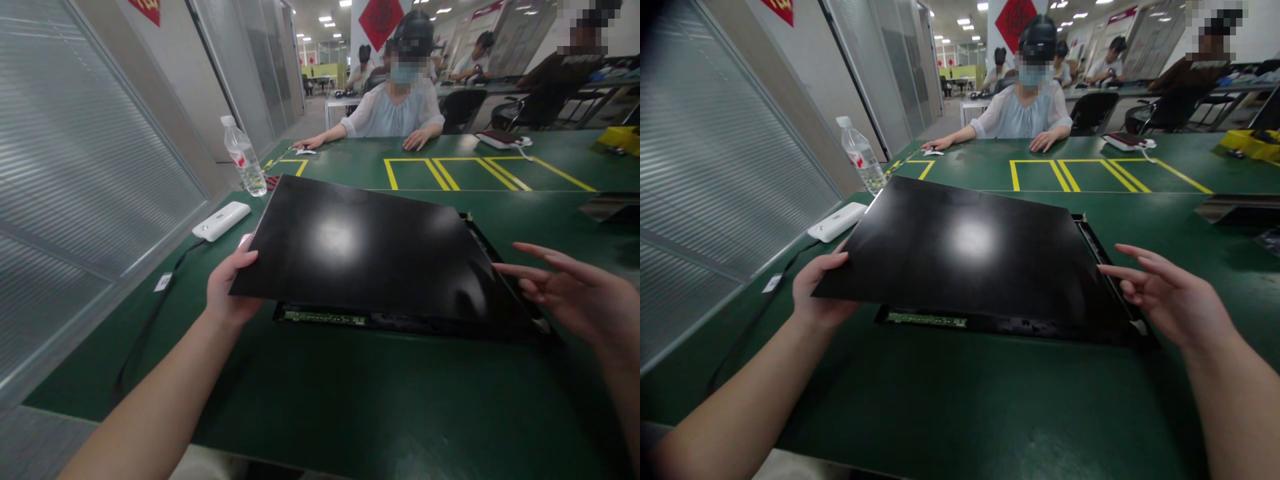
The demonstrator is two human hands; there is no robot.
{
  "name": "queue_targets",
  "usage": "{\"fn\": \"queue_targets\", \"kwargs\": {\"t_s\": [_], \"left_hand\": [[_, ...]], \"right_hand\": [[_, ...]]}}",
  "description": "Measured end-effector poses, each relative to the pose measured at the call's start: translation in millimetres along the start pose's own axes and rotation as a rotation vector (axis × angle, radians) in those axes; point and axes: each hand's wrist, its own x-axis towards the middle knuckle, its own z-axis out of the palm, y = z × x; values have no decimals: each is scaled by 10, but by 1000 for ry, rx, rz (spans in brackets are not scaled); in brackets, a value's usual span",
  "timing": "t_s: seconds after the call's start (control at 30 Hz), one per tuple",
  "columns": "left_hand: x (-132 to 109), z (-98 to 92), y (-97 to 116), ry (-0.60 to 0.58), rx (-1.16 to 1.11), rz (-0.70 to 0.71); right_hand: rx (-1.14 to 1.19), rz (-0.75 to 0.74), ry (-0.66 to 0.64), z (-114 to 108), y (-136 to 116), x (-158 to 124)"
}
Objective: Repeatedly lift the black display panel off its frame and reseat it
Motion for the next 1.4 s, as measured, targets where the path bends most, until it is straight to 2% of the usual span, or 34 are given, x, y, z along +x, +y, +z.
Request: {"fn": "queue_targets", "kwargs": {"t_s": [0.1, 0.27, 0.4, 0.53, 0.83, 1.1, 1.4], "left_hand": [[-9, 60, -55, -39, 60, 29], [9, 40, -181, -70, 133, -74], [34, -12, -285, -45, 152, -145], [61, -45, -351, 2, 154, -198], [81, -35, -336, 50, 206, -232], [95, -35, -349, 71, 204, -257], [98, -55, -357, 49, 220, -271]], "right_hand": [[-19, -28, 1, -11, 12, 21], [-65, -34, 63, -71, 14, 85], [-85, -11, 141, -104, 40, 166], [-98, -29, 164, -77, 68, 192], [-149, -83, 205, -30, 70, 143], [-221, -209, 173, -99, 170, 235], [-288, -268, 190, -93, 186, 188]]}}
